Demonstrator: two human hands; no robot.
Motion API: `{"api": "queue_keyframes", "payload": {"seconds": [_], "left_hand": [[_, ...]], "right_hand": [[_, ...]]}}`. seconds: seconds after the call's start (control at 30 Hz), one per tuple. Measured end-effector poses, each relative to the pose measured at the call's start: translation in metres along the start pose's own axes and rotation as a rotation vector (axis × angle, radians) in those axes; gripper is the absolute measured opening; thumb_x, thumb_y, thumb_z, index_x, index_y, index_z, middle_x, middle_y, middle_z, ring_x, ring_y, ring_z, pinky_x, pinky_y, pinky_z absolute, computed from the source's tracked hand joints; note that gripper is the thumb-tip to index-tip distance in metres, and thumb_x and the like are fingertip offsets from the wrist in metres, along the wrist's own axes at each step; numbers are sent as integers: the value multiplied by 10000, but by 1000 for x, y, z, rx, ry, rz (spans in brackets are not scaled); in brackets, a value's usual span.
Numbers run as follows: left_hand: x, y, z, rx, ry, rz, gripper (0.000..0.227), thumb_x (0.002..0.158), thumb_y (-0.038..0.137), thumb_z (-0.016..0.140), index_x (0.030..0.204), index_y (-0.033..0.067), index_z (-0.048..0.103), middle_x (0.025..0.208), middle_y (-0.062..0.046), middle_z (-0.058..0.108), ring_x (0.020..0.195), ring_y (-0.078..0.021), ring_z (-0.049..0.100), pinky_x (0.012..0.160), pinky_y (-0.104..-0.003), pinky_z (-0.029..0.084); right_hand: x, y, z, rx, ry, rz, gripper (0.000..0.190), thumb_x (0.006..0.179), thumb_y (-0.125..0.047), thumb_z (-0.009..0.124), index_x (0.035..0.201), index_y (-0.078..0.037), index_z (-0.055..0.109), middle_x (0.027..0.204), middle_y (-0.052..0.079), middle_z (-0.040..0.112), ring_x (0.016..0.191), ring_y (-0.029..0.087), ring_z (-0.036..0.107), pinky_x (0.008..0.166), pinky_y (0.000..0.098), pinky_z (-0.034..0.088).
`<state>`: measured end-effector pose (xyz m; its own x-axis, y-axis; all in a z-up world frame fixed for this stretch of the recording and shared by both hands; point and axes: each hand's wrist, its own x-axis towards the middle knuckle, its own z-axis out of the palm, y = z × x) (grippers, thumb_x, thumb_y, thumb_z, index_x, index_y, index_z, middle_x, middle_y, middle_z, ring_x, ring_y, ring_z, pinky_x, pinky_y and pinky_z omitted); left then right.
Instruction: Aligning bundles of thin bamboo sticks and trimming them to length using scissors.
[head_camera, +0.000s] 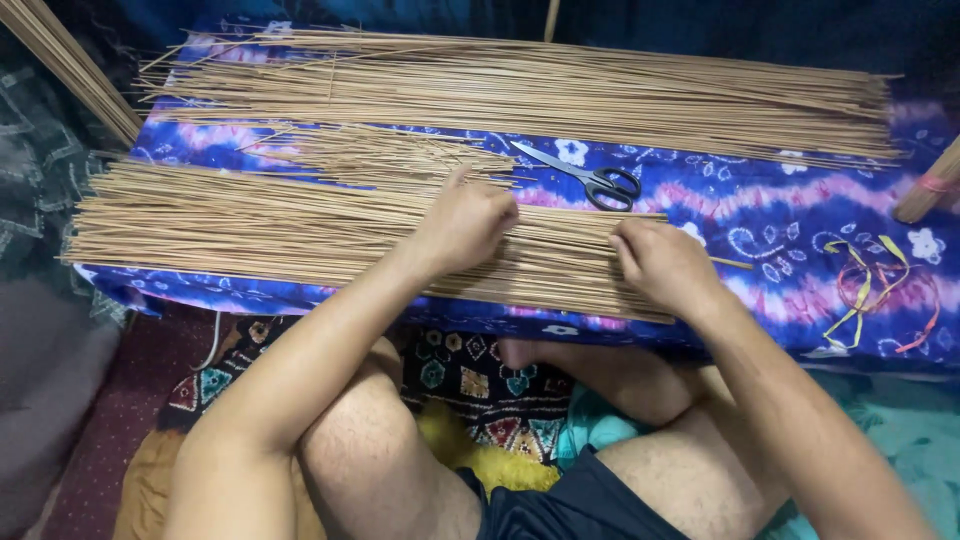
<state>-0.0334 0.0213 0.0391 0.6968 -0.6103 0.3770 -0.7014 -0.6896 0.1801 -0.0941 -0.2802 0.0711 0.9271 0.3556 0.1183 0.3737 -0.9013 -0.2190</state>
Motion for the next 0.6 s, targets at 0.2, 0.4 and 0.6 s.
{"api": "queue_keyframes", "payload": {"seconds": [0.2,0.4,0.6], "left_hand": [[16,36,10,18,-38,94,57,929,221,705,943,166,703,891,-33,751,978,-256,751,1154,-630,317],[7,5,-7,51,-38,-15,52,941,213,705,960,165,709,881,-45,744,982,-275,744,1150,-643,313],[6,-1,0,36,-62,-36,36,917,201,726,938,173,716,877,-36,748,973,-273,746,1153,-656,296]], "right_hand": [[4,-31,13,38,38,-84,213,1010,-247,550,1055,-131,723,937,121,759,969,372,738,800,479,585],[-16,18,-18,162,138,-46,170,979,-177,658,1029,-73,783,895,215,774,929,445,731,797,510,576],[-36,87,15,438,325,71,57,959,-104,769,1006,-109,800,826,124,753,806,270,728,739,365,550]]}}
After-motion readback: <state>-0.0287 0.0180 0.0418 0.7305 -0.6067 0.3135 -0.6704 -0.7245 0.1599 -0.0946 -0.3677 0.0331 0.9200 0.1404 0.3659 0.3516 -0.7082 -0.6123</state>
